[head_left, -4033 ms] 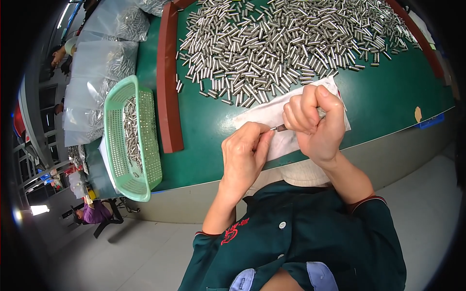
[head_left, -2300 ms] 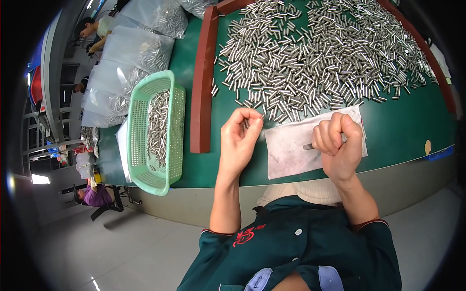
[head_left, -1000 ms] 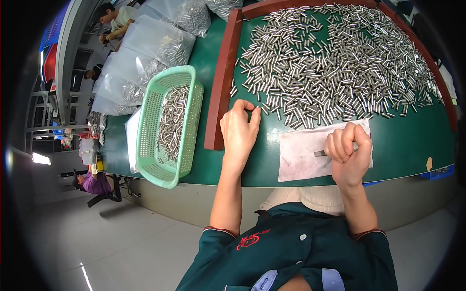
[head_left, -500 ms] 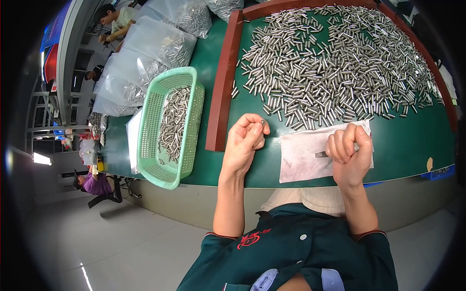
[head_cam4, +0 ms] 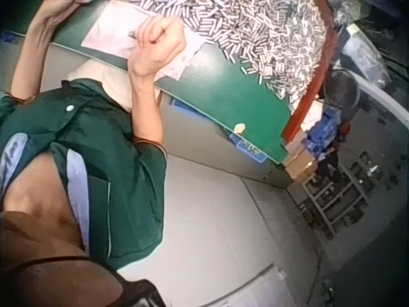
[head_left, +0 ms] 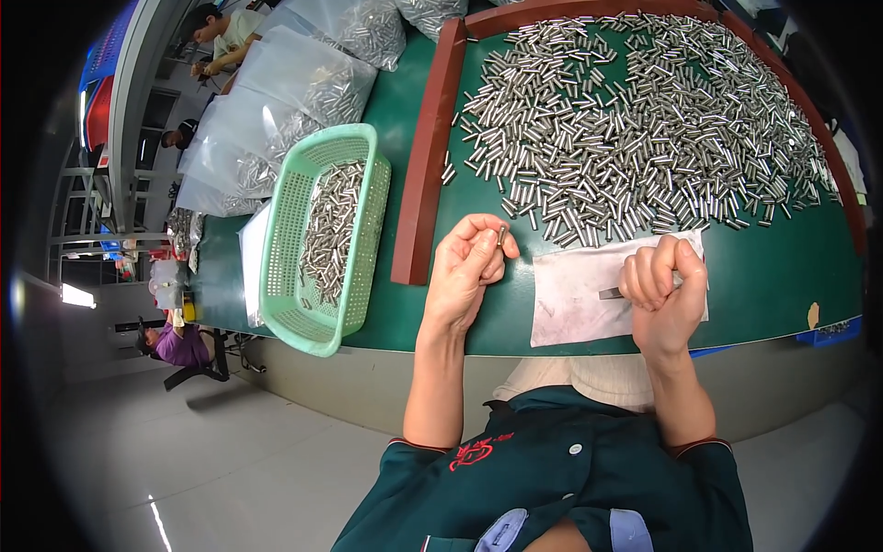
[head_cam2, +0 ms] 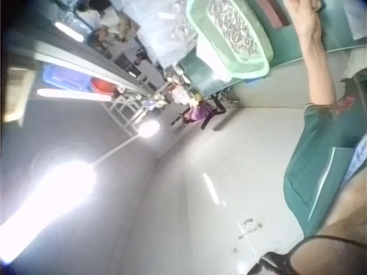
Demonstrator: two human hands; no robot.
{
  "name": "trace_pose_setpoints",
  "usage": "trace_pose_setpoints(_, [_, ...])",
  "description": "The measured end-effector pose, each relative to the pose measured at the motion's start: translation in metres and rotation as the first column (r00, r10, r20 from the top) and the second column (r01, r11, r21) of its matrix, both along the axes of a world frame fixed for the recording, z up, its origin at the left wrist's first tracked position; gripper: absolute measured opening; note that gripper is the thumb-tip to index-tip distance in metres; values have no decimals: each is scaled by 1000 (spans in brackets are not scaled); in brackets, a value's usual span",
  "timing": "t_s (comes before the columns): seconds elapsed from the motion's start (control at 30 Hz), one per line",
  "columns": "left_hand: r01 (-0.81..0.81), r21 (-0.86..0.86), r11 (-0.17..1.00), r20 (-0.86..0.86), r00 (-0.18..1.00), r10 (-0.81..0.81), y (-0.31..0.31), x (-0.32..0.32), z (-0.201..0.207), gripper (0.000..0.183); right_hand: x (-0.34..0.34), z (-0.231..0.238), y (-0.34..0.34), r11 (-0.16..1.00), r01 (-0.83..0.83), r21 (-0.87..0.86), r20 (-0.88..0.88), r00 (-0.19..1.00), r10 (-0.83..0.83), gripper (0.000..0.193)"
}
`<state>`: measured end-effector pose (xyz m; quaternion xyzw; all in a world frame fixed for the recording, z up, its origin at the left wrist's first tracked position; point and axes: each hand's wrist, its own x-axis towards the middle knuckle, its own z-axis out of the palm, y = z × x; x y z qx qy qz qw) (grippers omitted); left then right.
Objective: Cleaning small cylindrical metal tubes by rubbing them against a cloth and sorting them into a basket.
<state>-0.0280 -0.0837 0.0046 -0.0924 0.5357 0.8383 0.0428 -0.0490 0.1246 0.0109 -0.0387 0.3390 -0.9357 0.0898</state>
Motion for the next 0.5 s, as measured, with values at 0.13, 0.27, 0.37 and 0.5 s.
trace_pose_setpoints(0.13, [46,-137,989,34,999,-41,8,4,3,12,0,0,1,1000,13,11,-10,1000,-13,38])
trace_pose_setpoints(0.27, [33,-525,851,-90,991,-94,42,15,6,8,-2,-2,0,999,4,-37,13,1000,-4,38])
trace_pose_setpoints(0.37, [-25,-872,488,-173,950,-259,66,20,15,10,-3,-1,-1,999,-4,-49,20,1000,5,38])
trace_pose_setpoints(0.5, [-108,-947,302,-209,922,-325,73,20,7,11,-3,-3,1,992,21,-125,-38,999,-26,38])
